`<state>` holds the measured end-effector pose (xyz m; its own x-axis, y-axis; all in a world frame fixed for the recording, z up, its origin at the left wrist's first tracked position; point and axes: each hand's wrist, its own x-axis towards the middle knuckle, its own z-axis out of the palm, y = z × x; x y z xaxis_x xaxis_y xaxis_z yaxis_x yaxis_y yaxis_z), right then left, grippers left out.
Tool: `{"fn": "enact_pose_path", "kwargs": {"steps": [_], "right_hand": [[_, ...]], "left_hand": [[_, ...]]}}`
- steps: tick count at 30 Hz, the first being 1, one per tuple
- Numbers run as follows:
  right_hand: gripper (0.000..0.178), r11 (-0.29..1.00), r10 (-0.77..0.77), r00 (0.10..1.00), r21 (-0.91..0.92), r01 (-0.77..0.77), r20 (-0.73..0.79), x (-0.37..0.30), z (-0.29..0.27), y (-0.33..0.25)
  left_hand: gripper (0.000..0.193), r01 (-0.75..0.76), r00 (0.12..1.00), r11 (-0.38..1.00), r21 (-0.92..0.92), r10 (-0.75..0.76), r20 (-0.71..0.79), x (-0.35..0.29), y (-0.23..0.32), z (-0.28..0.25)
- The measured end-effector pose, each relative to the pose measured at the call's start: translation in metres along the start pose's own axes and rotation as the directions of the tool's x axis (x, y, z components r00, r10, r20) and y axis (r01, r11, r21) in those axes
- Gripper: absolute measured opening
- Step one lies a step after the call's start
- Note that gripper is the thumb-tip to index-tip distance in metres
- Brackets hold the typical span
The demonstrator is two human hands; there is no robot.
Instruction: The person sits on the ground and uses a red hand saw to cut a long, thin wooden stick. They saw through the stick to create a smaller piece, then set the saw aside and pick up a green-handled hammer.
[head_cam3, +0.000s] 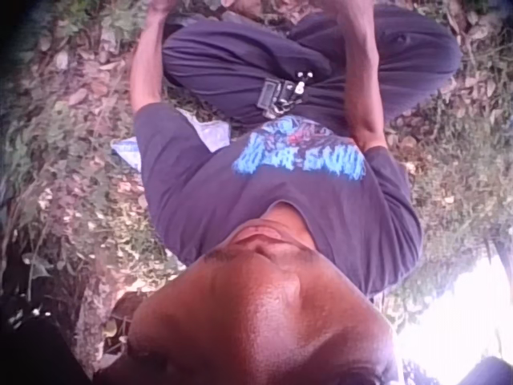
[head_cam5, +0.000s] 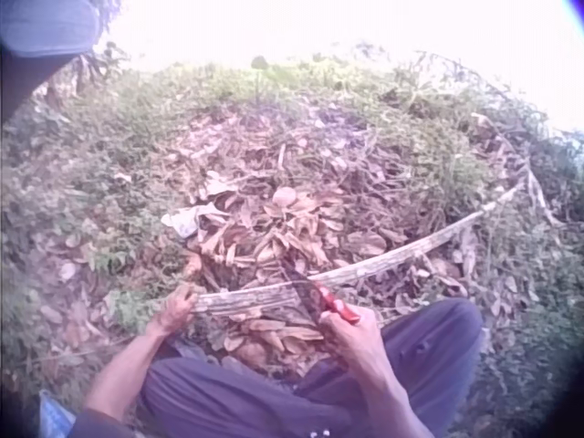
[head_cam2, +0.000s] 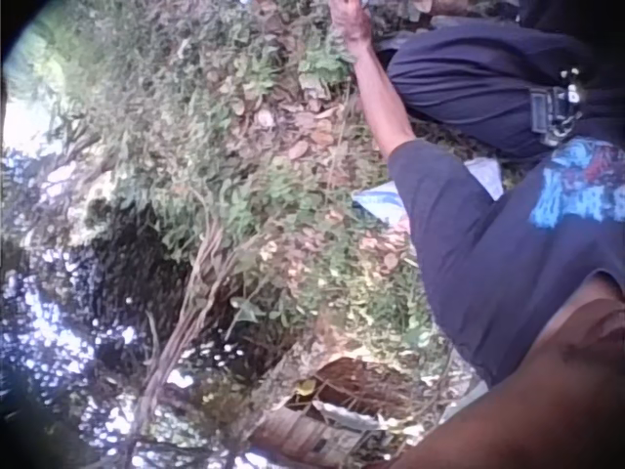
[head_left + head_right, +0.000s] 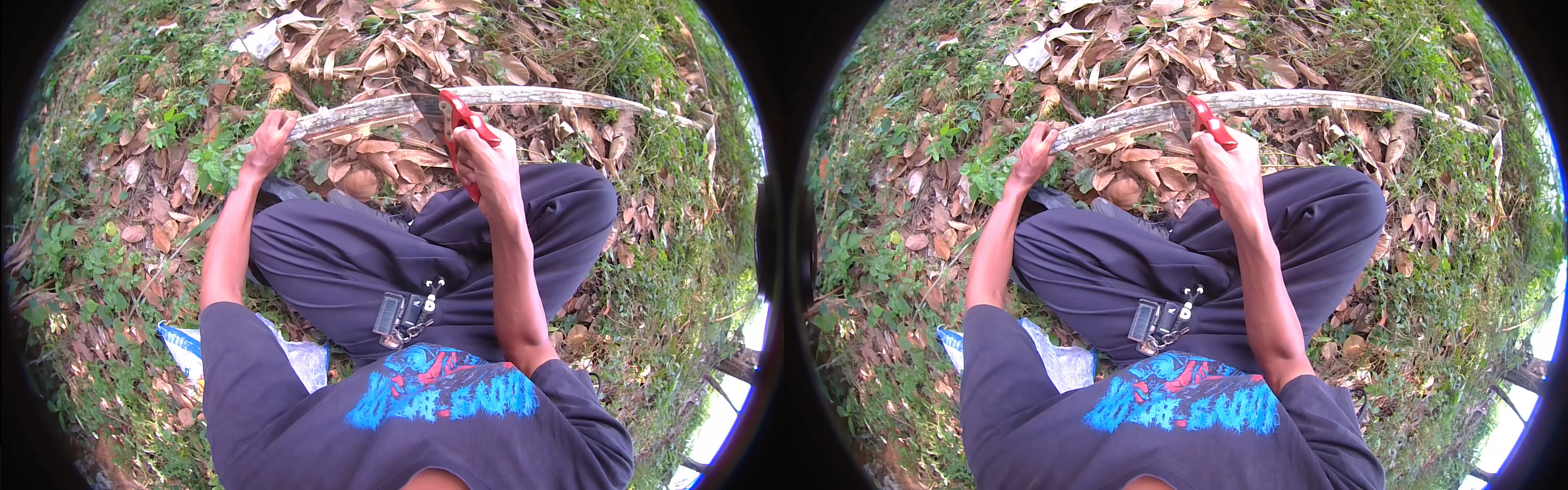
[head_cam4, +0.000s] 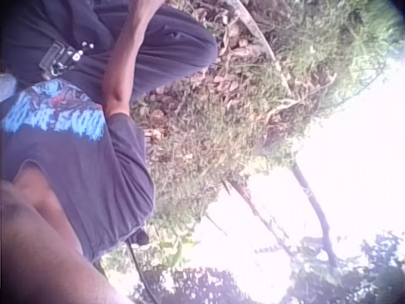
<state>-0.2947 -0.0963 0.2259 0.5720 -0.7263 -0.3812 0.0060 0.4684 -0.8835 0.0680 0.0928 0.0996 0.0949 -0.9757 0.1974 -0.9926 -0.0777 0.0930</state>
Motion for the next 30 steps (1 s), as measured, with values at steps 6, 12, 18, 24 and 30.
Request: {"fn": "enact_pose_path", "kwargs": {"steps": [6, 12, 18, 24, 30], "right_hand": [[0.014, 0.998, -0.016, 0.998, -0.06, 0.019, 0.055, 0.01, 0.008, -0.025], [0.013, 0.984, -0.112, 0.994, -0.142, 0.109, -0.015, 0.028, 0.018, -0.056], [0.011, 0.922, -0.385, 0.923, -0.038, 0.384, -0.022, 0.012, 0.002, -0.105], [0.009, 0.951, -0.298, 0.941, 0.035, 0.307, -0.159, -0.024, -0.021, -0.081], [0.011, 0.912, -0.411, 0.898, -0.054, 0.408, -0.157, -0.024, -0.008, -0.026]], "left_hand": [[0.036, 0.06, 0.996, 0.988, -0.142, -0.069, -0.064, -0.01, -0.004, 0.0], [0.025, 0.058, 0.996, 0.966, -0.252, -0.039, 0.082, -0.023, -0.02, 0.029], [0.044, 0.061, 0.989, 0.996, -0.063, -0.052, 0.139, -0.022, -0.007, 0.041], [0.047, 0.226, 0.961, 0.969, 0.1, -0.239, 0.141, -0.042, -0.028, 0.064], [0.052, 0.235, 0.964, 0.971, 0.048, -0.239, 0.113, -0.04, -0.041, 0.075]]}}
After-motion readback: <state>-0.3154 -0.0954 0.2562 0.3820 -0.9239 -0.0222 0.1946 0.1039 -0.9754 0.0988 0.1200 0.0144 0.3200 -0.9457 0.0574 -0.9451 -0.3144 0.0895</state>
